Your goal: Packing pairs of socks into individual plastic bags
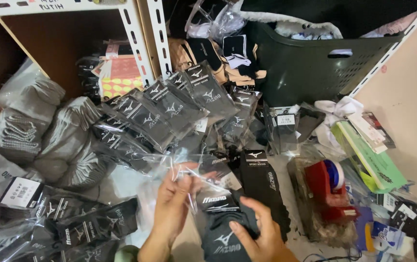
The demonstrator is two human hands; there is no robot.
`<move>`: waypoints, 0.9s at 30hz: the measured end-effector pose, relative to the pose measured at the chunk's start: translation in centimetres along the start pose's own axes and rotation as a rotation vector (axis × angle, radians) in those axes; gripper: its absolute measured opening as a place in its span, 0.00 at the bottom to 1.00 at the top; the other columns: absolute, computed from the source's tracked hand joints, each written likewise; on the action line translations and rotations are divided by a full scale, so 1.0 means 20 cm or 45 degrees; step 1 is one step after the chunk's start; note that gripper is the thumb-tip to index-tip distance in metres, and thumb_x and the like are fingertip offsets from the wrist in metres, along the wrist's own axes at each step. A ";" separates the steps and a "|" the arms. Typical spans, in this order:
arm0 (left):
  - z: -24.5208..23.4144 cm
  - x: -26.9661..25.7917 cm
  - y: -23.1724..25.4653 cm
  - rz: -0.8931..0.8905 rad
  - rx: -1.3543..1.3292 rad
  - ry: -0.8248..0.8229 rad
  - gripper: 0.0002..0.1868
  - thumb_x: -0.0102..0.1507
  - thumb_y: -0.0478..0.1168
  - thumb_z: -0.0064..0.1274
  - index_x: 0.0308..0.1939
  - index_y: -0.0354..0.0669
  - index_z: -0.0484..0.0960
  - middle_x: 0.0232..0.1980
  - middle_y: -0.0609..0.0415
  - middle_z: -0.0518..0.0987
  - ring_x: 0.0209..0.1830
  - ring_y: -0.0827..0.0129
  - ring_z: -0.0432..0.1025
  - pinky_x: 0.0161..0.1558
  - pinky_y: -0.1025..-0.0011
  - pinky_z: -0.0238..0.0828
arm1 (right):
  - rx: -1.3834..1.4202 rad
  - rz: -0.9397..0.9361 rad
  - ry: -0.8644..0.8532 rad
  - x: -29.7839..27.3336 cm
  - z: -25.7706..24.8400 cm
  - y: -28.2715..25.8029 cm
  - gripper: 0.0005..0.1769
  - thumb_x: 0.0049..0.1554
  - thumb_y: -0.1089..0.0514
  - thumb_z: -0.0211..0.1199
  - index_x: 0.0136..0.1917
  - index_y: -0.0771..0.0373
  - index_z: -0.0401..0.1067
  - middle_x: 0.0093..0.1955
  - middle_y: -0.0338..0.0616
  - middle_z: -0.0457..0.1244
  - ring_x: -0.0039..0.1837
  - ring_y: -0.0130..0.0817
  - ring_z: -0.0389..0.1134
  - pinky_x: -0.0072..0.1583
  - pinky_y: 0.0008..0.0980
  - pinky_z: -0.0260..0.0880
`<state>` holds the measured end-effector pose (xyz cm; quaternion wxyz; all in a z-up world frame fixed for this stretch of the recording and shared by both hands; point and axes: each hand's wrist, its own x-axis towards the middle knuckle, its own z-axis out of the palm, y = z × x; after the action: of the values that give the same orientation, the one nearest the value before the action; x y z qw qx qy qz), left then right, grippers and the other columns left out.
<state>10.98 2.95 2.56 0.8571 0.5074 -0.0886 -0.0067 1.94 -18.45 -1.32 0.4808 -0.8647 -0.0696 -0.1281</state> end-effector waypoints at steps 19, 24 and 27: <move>0.09 -0.23 -0.45 -0.540 -0.982 0.172 0.32 0.67 0.57 0.41 0.62 0.34 0.77 0.58 0.37 0.81 0.58 0.48 0.74 0.63 0.53 0.67 | 0.008 -0.408 0.472 0.05 0.13 -0.12 0.16 0.47 0.65 0.74 0.48 0.59 0.75 0.51 0.45 0.63 0.52 0.36 0.65 0.55 0.33 0.69; 0.14 -0.20 -0.27 -0.702 -1.167 0.072 0.45 0.58 0.75 0.44 0.63 0.44 0.79 0.57 0.40 0.81 0.47 0.55 0.77 0.39 0.68 0.75 | -0.071 -0.795 -0.004 -0.03 0.13 -0.14 0.22 0.54 0.74 0.55 0.63 0.74 0.72 0.68 0.65 0.60 0.69 0.54 0.66 0.71 0.44 0.67; 0.16 -0.31 -0.46 -0.583 -0.679 0.744 0.36 0.68 0.60 0.38 0.62 0.30 0.79 0.58 0.37 0.82 0.51 0.55 0.75 0.59 0.65 0.70 | -0.381 -0.861 -0.195 0.04 0.12 -0.13 0.29 0.45 0.81 0.52 0.61 0.84 0.67 0.76 0.74 0.52 0.72 0.66 0.60 0.67 0.44 0.79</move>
<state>5.14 -3.71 -4.84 0.9233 0.2561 0.2761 -0.0751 2.40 -15.06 -0.16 0.2731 -0.8605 -0.3674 -0.2235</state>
